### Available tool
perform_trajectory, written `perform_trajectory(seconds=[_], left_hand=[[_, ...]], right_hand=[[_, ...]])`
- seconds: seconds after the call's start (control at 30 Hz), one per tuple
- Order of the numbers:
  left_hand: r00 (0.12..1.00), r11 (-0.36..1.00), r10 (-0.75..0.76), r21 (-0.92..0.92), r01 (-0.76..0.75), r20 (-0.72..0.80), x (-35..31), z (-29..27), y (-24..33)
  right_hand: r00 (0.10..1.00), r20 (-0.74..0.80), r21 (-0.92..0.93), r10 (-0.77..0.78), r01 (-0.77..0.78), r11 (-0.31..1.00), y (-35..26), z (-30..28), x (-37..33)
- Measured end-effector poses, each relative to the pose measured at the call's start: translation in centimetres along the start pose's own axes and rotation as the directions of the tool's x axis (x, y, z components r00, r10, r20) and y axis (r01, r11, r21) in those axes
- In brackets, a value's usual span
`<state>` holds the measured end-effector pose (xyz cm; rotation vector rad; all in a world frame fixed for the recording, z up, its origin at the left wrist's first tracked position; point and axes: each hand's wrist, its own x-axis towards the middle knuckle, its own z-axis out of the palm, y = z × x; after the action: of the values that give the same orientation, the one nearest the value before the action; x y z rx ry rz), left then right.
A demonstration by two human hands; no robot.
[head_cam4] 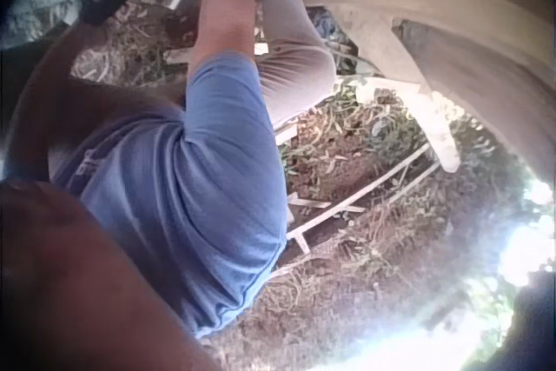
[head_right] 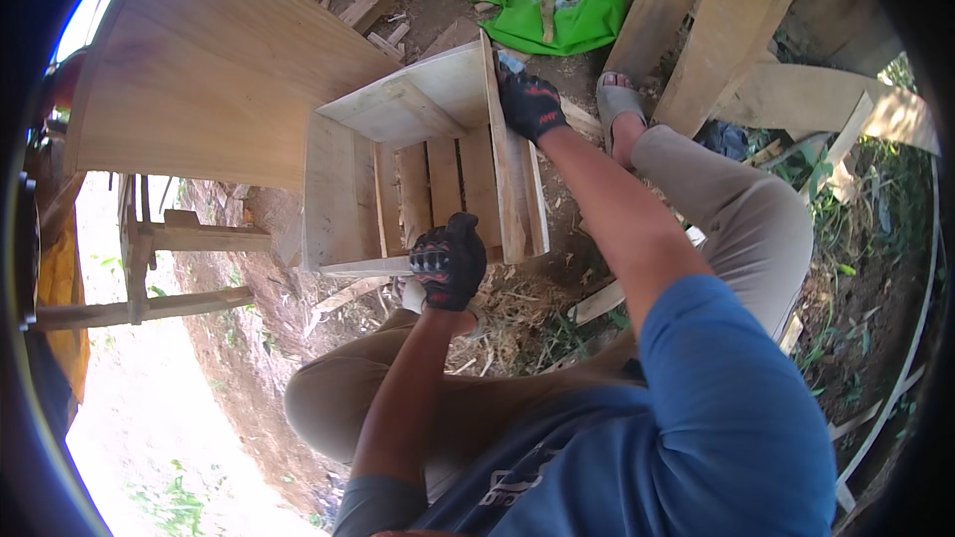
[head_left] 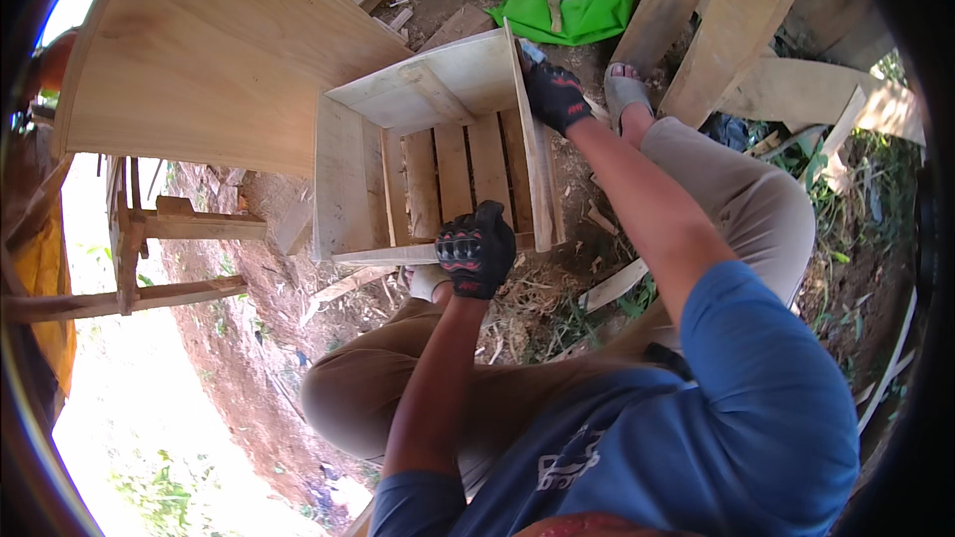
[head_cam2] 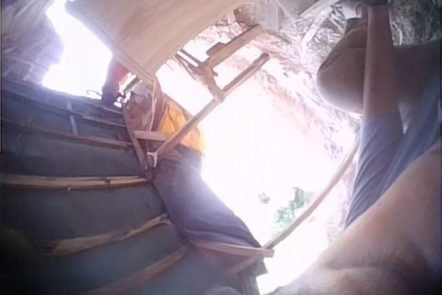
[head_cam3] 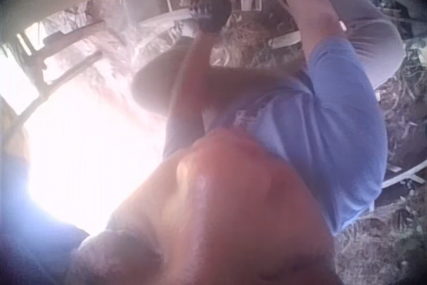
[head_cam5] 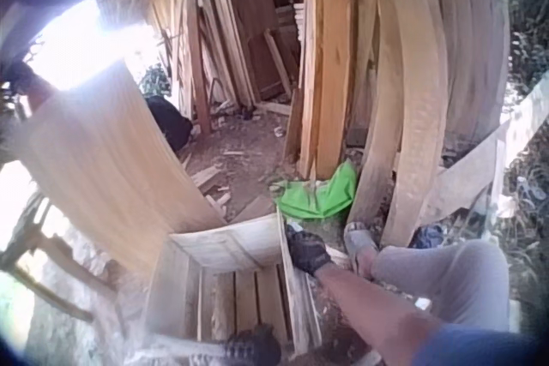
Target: The person polishes the internal and external surfaces of a wooden crate by hand using a piece of sandpaper.
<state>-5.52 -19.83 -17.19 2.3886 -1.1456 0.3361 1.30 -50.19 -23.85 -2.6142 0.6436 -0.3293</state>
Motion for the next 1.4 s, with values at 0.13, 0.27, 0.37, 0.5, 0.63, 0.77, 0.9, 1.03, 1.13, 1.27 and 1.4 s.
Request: perform_trajectory(seconds=[0.13, 0.27, 0.37, 0.5, 0.63, 0.77, 0.9, 1.03, 1.13, 1.27, 1.4], left_hand=[[0.997, 0.997, -0.081, 0.003, 0.081, -0.013, -1.3, -0.4, -0.9], [0.996, 0.996, -0.091, -0.019, 0.091, -0.021, -1.8, -0.5, -1.2], [0.997, 0.996, -0.075, -0.042, 0.073, -0.029, -0.6, -0.7, -0.8], [0.998, 0.998, -0.055, -0.014, 0.055, 0.015, -0.4, -0.3, -0.5], [0.997, 0.998, -0.062, 0.005, 0.062, -0.045, -1.2, -0.1, -1.1], [0.993, 0.993, -0.119, -0.027, 0.118, -0.021, -1.5, -0.2, -1.4], [0.993, 0.992, -0.121, -0.035, 0.120, -0.009, -1.7, -0.7, -0.9], [0.995, 0.995, -0.102, -0.006, 0.102, 0.015, -0.7, -1.0, -0.6], [0.997, 0.996, -0.073, -0.042, 0.073, 0.007, -0.4, -0.8, -0.4], [0.990, 0.989, -0.144, -0.018, 0.144, 0.009, -1.6, -1.1, -0.9], [0.994, 0.994, -0.103, -0.048, 0.102, -0.021, -1.3, -0.6, -0.7]], right_hand=[[0.981, 0.044, 0.029, -0.189, 0.188, 0.982, -3.2, 0.6, -16.9], [0.961, 0.214, -0.033, -0.174, 0.186, 0.982, -4.7, -1.2, -20.9], [0.984, 0.097, -0.069, -0.148, 0.155, 0.986, -2.1, 1.0, -9.7], [0.998, -0.013, 0.049, -0.054, 0.055, 0.997, -0.6, -1.9, 3.8], [0.986, 0.119, -0.008, -0.116, 0.118, 0.993, -2.1, 0.1, -5.7], [0.944, 0.050, 0.040, -0.327, 0.326, 0.945, -2.7, 0.7, -22.4], [0.957, 0.257, 0.011, -0.136, 0.138, 0.990, -3.1, -0.6, -14.1], [0.988, 0.106, 0.039, -0.116, 0.112, 0.993, -1.5, -1.9, 0.4], [0.999, 0.051, -0.022, -0.008, 0.009, 1.000, -0.6, -1.4, 1.7], [0.971, 0.237, -0.112, -0.038, 0.066, 0.991, -4.2, -0.9, -12.0], [0.932, 0.046, -0.046, -0.359, 0.361, 0.931, -1.8, 0.5, -22.8]])
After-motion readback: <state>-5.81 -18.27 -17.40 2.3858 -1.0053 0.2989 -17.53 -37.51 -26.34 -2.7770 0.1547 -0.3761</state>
